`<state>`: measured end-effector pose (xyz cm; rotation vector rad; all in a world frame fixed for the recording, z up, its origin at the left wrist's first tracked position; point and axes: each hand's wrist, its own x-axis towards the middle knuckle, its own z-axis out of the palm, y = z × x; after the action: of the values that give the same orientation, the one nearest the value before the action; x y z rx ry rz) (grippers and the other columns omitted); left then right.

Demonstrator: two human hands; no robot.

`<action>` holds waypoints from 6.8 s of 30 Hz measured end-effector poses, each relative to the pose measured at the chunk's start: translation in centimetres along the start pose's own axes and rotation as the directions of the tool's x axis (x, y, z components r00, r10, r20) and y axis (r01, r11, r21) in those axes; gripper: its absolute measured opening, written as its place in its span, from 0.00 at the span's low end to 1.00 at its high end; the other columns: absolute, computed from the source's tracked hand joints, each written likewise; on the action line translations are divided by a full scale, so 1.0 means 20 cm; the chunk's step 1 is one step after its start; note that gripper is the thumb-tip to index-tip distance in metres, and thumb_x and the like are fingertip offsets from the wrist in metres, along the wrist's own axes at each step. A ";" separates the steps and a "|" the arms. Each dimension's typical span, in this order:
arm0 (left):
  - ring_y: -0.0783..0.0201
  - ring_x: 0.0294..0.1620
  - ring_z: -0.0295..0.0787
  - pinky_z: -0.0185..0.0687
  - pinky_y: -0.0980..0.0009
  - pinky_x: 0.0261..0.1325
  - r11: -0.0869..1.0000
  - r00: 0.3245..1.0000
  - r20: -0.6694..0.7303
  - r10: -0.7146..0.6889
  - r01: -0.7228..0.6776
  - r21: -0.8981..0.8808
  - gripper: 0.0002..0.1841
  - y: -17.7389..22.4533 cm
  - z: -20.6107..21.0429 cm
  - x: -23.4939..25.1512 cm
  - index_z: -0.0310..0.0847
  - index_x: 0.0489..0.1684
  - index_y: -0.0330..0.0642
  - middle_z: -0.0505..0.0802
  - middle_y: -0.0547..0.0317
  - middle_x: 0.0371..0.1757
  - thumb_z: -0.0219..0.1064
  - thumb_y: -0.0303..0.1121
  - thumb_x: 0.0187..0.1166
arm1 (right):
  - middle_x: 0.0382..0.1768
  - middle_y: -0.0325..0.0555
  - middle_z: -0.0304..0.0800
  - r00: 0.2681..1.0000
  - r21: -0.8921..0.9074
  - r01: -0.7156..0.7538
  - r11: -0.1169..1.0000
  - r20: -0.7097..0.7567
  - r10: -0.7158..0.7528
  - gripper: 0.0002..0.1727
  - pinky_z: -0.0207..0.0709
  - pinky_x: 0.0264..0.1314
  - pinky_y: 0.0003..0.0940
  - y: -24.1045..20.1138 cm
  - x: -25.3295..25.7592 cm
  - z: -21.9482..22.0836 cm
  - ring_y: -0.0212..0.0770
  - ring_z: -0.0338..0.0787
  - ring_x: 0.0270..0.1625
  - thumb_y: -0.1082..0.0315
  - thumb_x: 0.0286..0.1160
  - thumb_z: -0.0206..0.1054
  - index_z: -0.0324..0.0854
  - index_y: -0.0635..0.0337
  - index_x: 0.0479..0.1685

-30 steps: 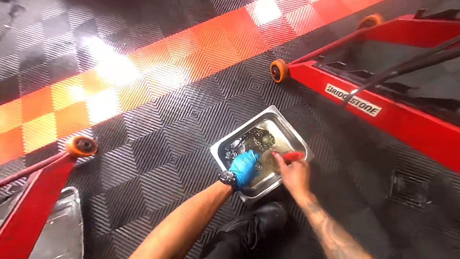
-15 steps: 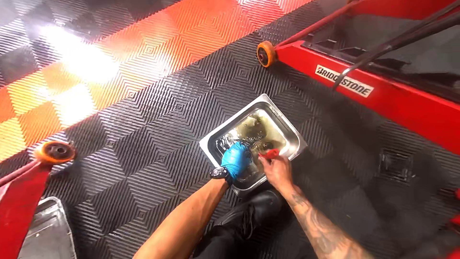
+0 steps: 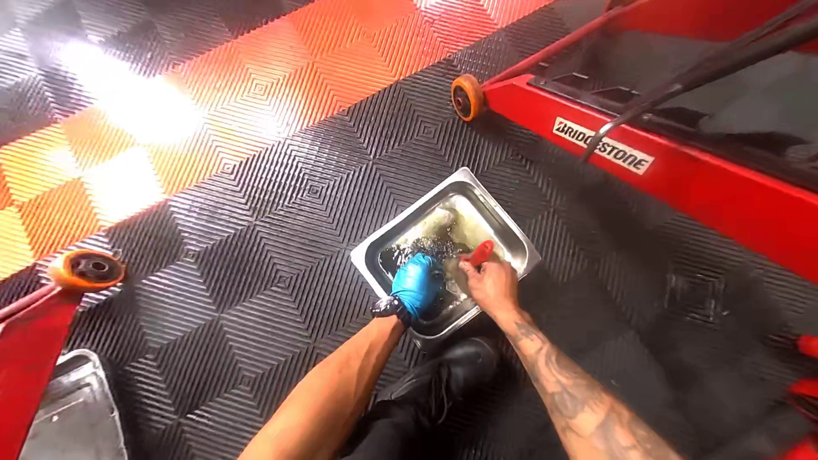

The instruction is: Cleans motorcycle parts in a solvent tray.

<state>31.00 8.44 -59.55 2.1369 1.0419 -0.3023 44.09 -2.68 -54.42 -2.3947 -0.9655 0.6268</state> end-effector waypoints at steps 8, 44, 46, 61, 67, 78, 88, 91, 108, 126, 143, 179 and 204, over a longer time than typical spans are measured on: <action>0.57 0.57 0.92 0.89 0.45 0.60 0.995 1.000 0.016 -0.023 0.025 -0.097 0.21 -0.04 -0.02 0.00 0.90 0.53 0.57 0.92 0.62 0.59 0.85 0.37 0.58 | 0.46 0.49 0.95 0.988 0.060 0.148 0.987 0.036 -0.150 0.11 0.85 0.52 0.62 0.02 -0.15 -0.07 0.52 0.94 0.48 0.59 0.80 0.72 0.92 0.51 0.53; 0.48 0.60 0.87 0.75 0.45 0.70 0.937 0.989 -0.059 0.138 -0.111 0.330 0.21 -0.18 -0.09 -0.23 0.91 0.56 0.52 0.92 0.51 0.57 0.78 0.51 0.69 | 0.46 0.48 0.95 0.996 0.122 0.023 0.992 -0.091 -0.012 0.12 0.86 0.50 0.59 -0.10 -0.28 0.08 0.50 0.94 0.47 0.59 0.80 0.71 0.91 0.53 0.54; 0.47 0.59 0.88 0.75 0.43 0.69 0.919 0.993 -0.051 0.102 -0.074 0.388 0.19 -0.16 -0.07 -0.21 0.91 0.50 0.46 0.93 0.49 0.54 0.75 0.50 0.71 | 0.48 0.46 0.96 0.996 0.233 0.022 0.972 -0.085 -0.003 0.13 0.87 0.56 0.57 -0.15 -0.27 0.19 0.47 0.95 0.51 0.59 0.79 0.73 0.92 0.53 0.55; 0.43 0.65 0.85 0.75 0.42 0.70 0.915 0.995 -0.065 0.072 -0.040 0.403 0.23 -0.11 0.01 -0.21 0.86 0.69 0.51 0.89 0.46 0.63 0.72 0.43 0.74 | 0.40 0.50 0.94 0.999 0.075 -0.022 0.997 -0.025 0.024 0.10 0.85 0.44 0.62 -0.16 -0.28 0.08 0.53 0.93 0.41 0.58 0.78 0.72 0.92 0.52 0.48; 0.42 0.68 0.82 0.75 0.42 0.71 0.966 0.985 -0.173 0.019 0.027 0.255 0.34 -0.07 -0.04 -0.25 0.82 0.73 0.48 0.87 0.44 0.68 0.77 0.51 0.65 | 0.40 0.53 0.94 0.963 0.074 -0.166 0.983 -0.204 0.178 0.13 0.84 0.42 0.64 -0.14 -0.28 0.15 0.56 0.93 0.41 0.56 0.81 0.70 0.92 0.53 0.50; 0.46 0.65 0.87 0.75 0.46 0.74 0.939 0.994 -0.105 -0.013 0.048 0.340 0.23 -0.08 0.00 -0.21 0.89 0.61 0.48 0.92 0.48 0.59 0.71 0.53 0.76 | 0.40 0.50 0.94 1.000 0.051 0.005 0.999 0.027 -0.006 0.09 0.84 0.45 0.63 -0.09 -0.21 0.06 0.54 0.93 0.42 0.60 0.78 0.72 0.92 0.53 0.47; 0.43 0.61 0.89 0.79 0.45 0.70 0.958 0.975 -0.220 0.034 0.031 0.286 0.43 -0.11 0.03 -0.21 0.63 0.90 0.49 0.93 0.44 0.59 0.77 0.43 0.70 | 0.42 0.53 0.95 0.995 0.180 -0.082 0.980 -0.042 0.091 0.13 0.85 0.50 0.64 -0.20 -0.19 0.14 0.55 0.93 0.46 0.57 0.79 0.72 0.91 0.55 0.51; 0.40 0.59 0.89 0.80 0.43 0.67 0.955 0.972 -0.232 0.023 0.047 0.293 0.48 -0.11 0.02 -0.23 0.52 0.95 0.50 0.92 0.40 0.56 0.74 0.36 0.68 | 0.48 0.51 0.94 0.999 0.174 -0.039 0.984 -0.020 0.043 0.13 0.85 0.54 0.62 -0.17 -0.28 0.22 0.53 0.93 0.50 0.57 0.81 0.71 0.90 0.52 0.55; 0.40 0.68 0.83 0.81 0.40 0.65 0.924 0.950 0.022 0.313 -0.309 0.226 0.32 0.14 -0.04 0.00 0.81 0.75 0.54 0.87 0.43 0.68 0.78 0.51 0.69 | 0.49 0.46 0.96 0.826 0.264 -0.277 0.924 -0.425 0.369 0.16 0.86 0.55 0.57 0.05 -0.22 -0.16 0.46 0.94 0.51 0.55 0.79 0.73 0.90 0.51 0.58; 0.46 0.72 0.81 0.78 0.45 0.72 0.971 0.981 -0.096 0.167 -0.146 0.190 0.35 -0.10 -0.11 -0.08 0.83 0.73 0.60 0.88 0.50 0.67 0.81 0.56 0.61 | 0.41 0.51 0.94 0.924 0.163 -0.264 0.950 -0.239 0.298 0.14 0.84 0.43 0.63 0.02 -0.28 -0.02 0.53 0.93 0.41 0.54 0.79 0.72 0.91 0.52 0.53; 0.47 0.64 0.86 0.81 0.46 0.68 0.975 0.993 -0.086 0.082 -0.062 0.215 0.16 0.00 -0.01 -0.03 0.91 0.54 0.52 0.92 0.51 0.56 0.73 0.46 0.73 | 0.41 0.51 0.96 0.974 0.106 -0.098 0.989 -0.192 0.117 0.10 0.85 0.54 0.61 -0.13 -0.09 0.08 0.53 0.95 0.47 0.60 0.75 0.74 0.94 0.57 0.44; 0.46 0.65 0.87 0.82 0.44 0.67 0.984 0.998 -0.042 -0.045 0.052 0.170 0.16 0.04 0.04 -0.09 0.90 0.53 0.48 0.91 0.49 0.60 0.74 0.43 0.70 | 0.44 0.48 0.96 0.971 0.083 -0.227 0.970 -0.055 0.232 0.14 0.84 0.57 0.63 -0.06 -0.12 0.13 0.52 0.94 0.51 0.54 0.77 0.71 0.94 0.50 0.51; 0.44 0.66 0.86 0.81 0.46 0.70 0.989 0.993 -0.110 -0.032 0.048 0.140 0.23 0.06 0.11 -0.12 0.90 0.52 0.44 0.92 0.47 0.57 0.76 0.53 0.70 | 0.49 0.41 0.97 0.981 0.259 -0.129 0.957 -0.109 0.162 0.12 0.86 0.63 0.54 0.00 -0.11 0.10 0.41 0.95 0.54 0.60 0.75 0.74 0.93 0.51 0.53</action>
<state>30.68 5.03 -59.27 2.2836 1.1564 -0.2910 41.53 -3.84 -55.53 -2.2604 -0.6190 0.5990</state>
